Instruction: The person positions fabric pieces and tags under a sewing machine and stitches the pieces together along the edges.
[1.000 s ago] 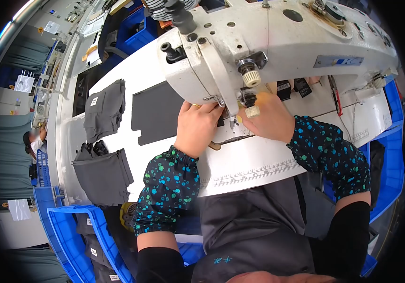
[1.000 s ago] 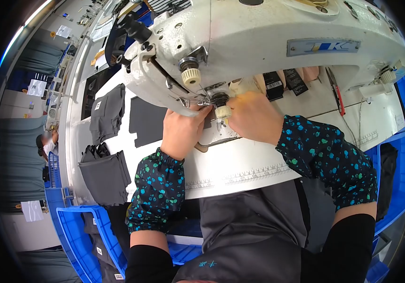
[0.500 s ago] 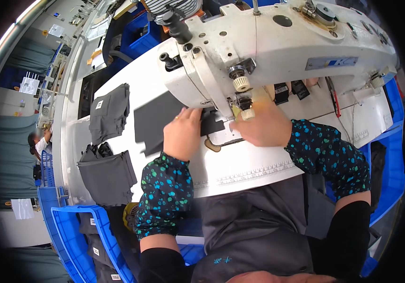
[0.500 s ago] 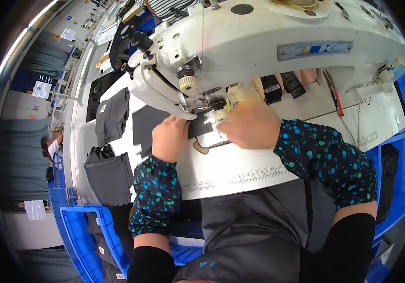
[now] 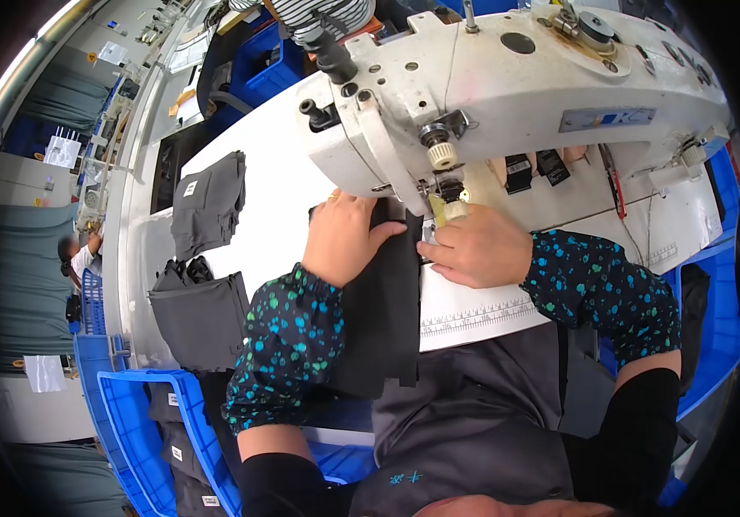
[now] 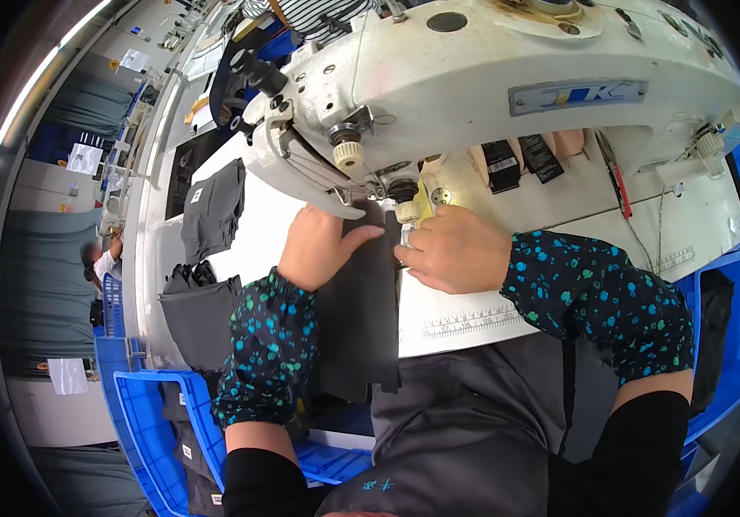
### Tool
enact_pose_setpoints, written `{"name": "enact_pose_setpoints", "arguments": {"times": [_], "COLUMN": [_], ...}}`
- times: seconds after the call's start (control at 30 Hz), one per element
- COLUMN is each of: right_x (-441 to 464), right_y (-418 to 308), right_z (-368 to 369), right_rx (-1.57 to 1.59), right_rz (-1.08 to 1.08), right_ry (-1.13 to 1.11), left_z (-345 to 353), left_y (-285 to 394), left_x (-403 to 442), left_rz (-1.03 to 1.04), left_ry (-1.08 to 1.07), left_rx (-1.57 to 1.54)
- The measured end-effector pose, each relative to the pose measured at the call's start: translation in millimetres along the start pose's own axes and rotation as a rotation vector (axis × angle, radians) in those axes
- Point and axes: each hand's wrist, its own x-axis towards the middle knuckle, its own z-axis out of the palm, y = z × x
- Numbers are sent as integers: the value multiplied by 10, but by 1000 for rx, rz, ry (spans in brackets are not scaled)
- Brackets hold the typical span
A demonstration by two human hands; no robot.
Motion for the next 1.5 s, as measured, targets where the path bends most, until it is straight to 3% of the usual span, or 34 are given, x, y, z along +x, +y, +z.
{"name": "enact_pose_setpoints", "arguments": {"times": [0.03,0.07,0.1,0.17,0.27,0.37,0.47,0.5,0.57,0.73,0.93,1.13,1.27,1.33,1.5], "right_x": [1,3,0,-10,35,115,119,102,54,12,1,9,11,15,16], "right_y": [5,15,32,61,66,73,102,104,85,30,18,15,16,27,69], "right_z": [-7,-14,-18,-9,-25,-27,-6,9,38,53,31,-2,-20,-19,-36], "right_rx": [3,5,4,-73,-79,-108,-153,-152,-109,-78,-60,-62,-48,-50,-56], "right_rz": [-27,-54,-57,-135,-179,-253,-349,-349,-373,-283,-256,-262,-239,-239,-241], "right_ry": [2,4,0,-18,97,201,211,210,158,157,139,148,110,113,90], "left_z": [38,47,65,73,130,108,140,166,219,175,242,295,312,320,333], "left_y": [-50,-105,-136,-164,-214,-217,-181,-151,-63,81,72,14,18,30,20], "left_x": [21,21,21,22,-37,-22,37,40,37,17,-37,-36,-43,-59,-30], "left_rz": [57,-18,-20,-226,-182,-267,-294,-295,-112,-9,-181,-36,-43,-146,-109], "left_ry": [28,-119,-116,-371,-255,-280,-319,-320,-222,-84,-121,-17,-26,-49,-9], "left_rx": [-145,-237,-239,-503,-556,-830,-875,-876,-569,-300,-406,-390,-447,-453,-424]}}
